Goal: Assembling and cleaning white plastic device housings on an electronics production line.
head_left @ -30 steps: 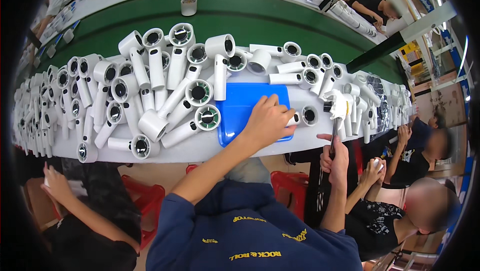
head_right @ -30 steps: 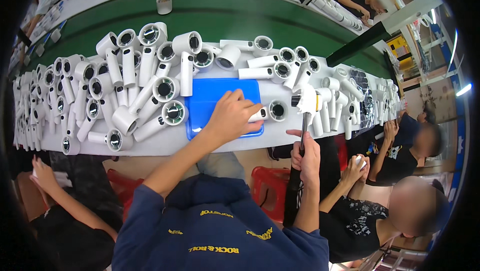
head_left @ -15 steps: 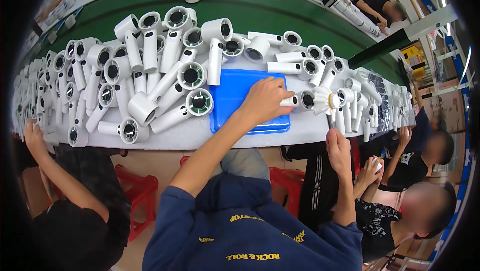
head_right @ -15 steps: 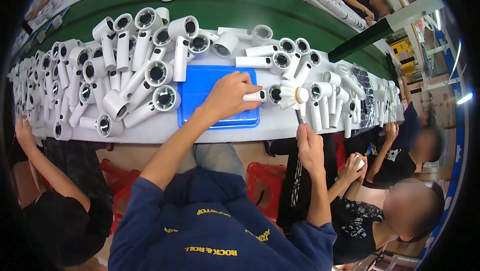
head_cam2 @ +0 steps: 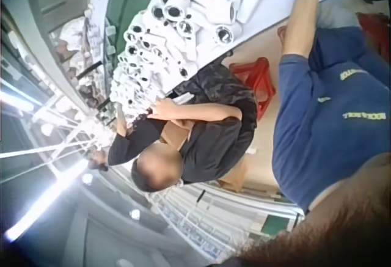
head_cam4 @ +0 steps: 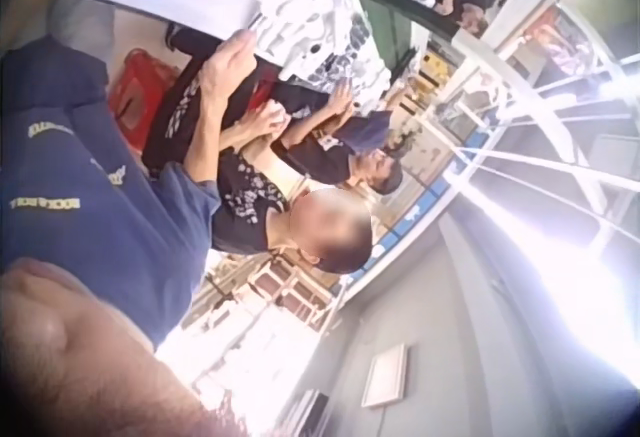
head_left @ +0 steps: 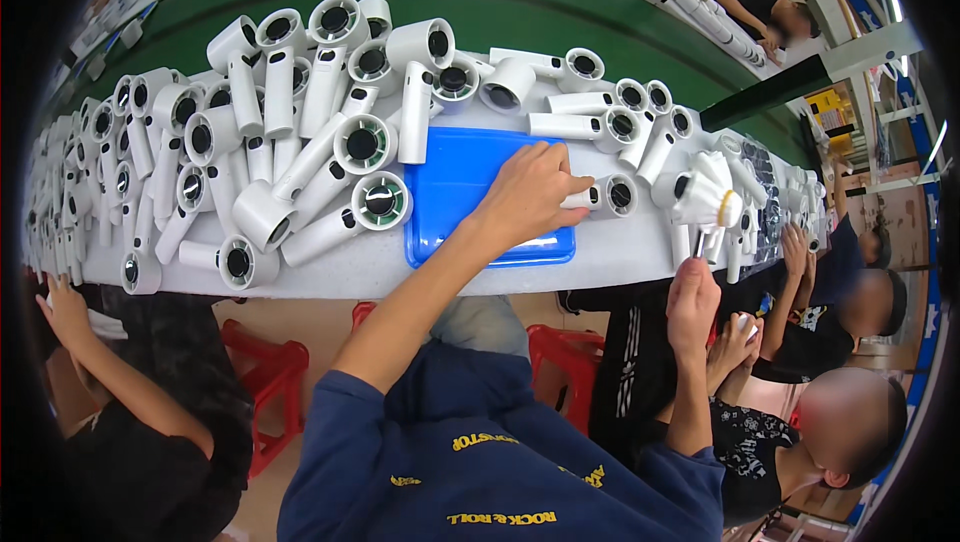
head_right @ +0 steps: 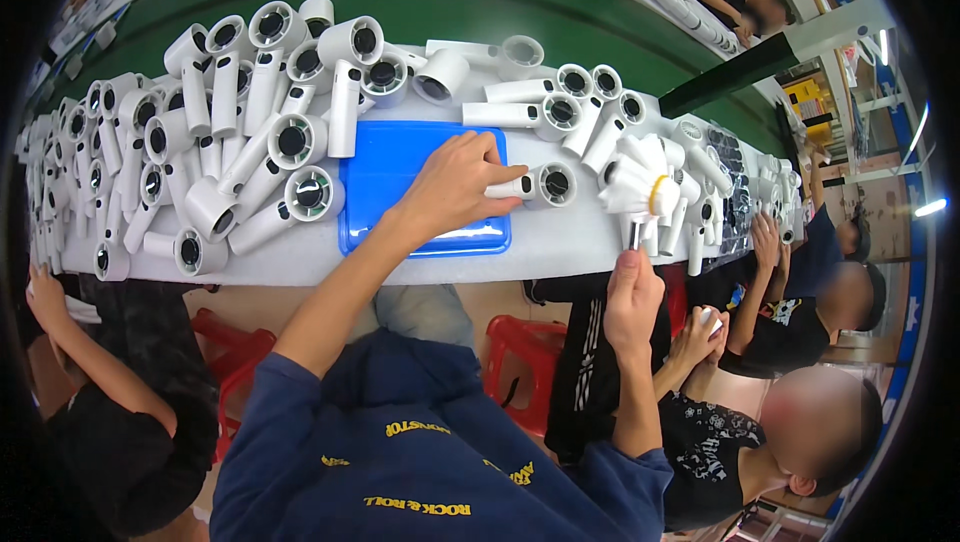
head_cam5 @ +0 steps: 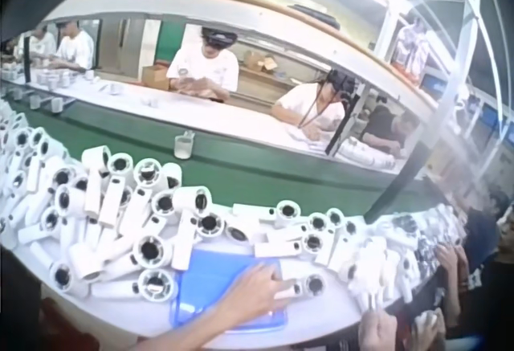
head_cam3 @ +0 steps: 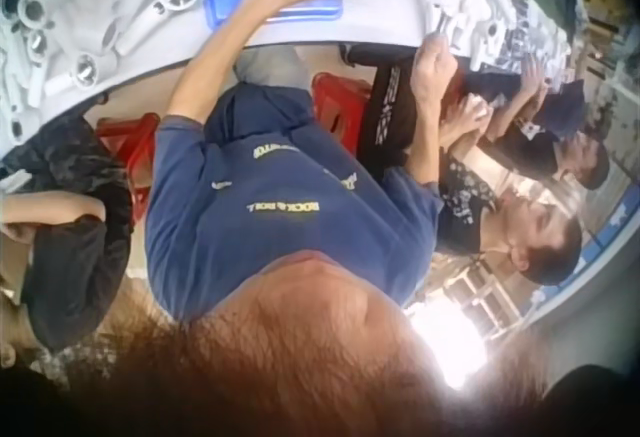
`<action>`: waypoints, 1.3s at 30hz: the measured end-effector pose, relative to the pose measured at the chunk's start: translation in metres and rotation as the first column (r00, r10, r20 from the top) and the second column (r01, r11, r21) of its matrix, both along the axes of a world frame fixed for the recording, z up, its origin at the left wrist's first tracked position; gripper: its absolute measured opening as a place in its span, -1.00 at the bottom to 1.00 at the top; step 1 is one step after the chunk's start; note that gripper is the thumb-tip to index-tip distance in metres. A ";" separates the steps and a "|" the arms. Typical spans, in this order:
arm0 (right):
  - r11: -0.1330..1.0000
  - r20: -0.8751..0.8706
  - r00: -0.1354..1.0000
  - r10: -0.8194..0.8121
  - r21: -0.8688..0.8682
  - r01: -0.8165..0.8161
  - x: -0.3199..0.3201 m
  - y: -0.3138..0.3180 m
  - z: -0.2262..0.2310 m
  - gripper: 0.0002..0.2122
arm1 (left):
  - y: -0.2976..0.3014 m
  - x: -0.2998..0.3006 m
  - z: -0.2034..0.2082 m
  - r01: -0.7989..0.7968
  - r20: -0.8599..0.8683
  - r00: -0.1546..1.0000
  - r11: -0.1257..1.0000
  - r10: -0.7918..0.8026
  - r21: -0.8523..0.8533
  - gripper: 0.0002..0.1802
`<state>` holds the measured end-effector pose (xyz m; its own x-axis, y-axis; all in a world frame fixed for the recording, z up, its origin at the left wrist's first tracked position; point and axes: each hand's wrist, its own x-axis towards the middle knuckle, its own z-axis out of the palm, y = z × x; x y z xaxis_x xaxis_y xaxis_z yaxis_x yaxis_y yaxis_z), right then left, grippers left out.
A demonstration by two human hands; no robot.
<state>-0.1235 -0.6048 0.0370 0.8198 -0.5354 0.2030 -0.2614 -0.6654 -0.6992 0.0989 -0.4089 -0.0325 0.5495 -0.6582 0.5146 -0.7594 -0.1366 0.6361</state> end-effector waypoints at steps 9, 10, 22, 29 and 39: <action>0.985 -0.186 0.982 -0.028 0.160 0.059 0.007 -0.014 0.018 -0.51 | 0.005 0.000 0.002 0.005 0.018 1.000 1.000 -0.005 0.001 -0.62; 1.000 -0.155 0.988 -0.011 -0.001 0.011 0.010 -0.014 0.013 -0.52 | 0.004 0.000 0.003 0.007 0.020 1.000 1.000 -0.007 -0.001 -0.62; 0.930 -0.435 0.900 0.021 -0.322 -0.178 0.030 0.000 0.012 -0.51 | 0.002 -0.001 0.003 0.021 0.014 1.000 0.999 -0.021 -0.028 -0.64; 0.974 -0.344 0.939 -0.018 0.204 0.093 0.039 -0.010 0.056 -0.52 | 0.006 0.000 0.001 -0.002 0.015 1.000 1.000 0.002 -0.017 -0.64; 0.914 -0.164 0.986 0.001 0.401 0.066 0.031 -0.016 0.054 -0.55 | 0.004 -0.002 0.003 -0.008 -0.001 1.000 1.000 0.008 -0.017 -0.62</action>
<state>-0.0923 -0.6207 0.0913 0.8039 -0.5710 -0.1665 -0.4068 -0.3237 -0.8543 0.0972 -0.4048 -0.0299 0.5555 -0.6451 0.5247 -0.7575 -0.1323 0.6393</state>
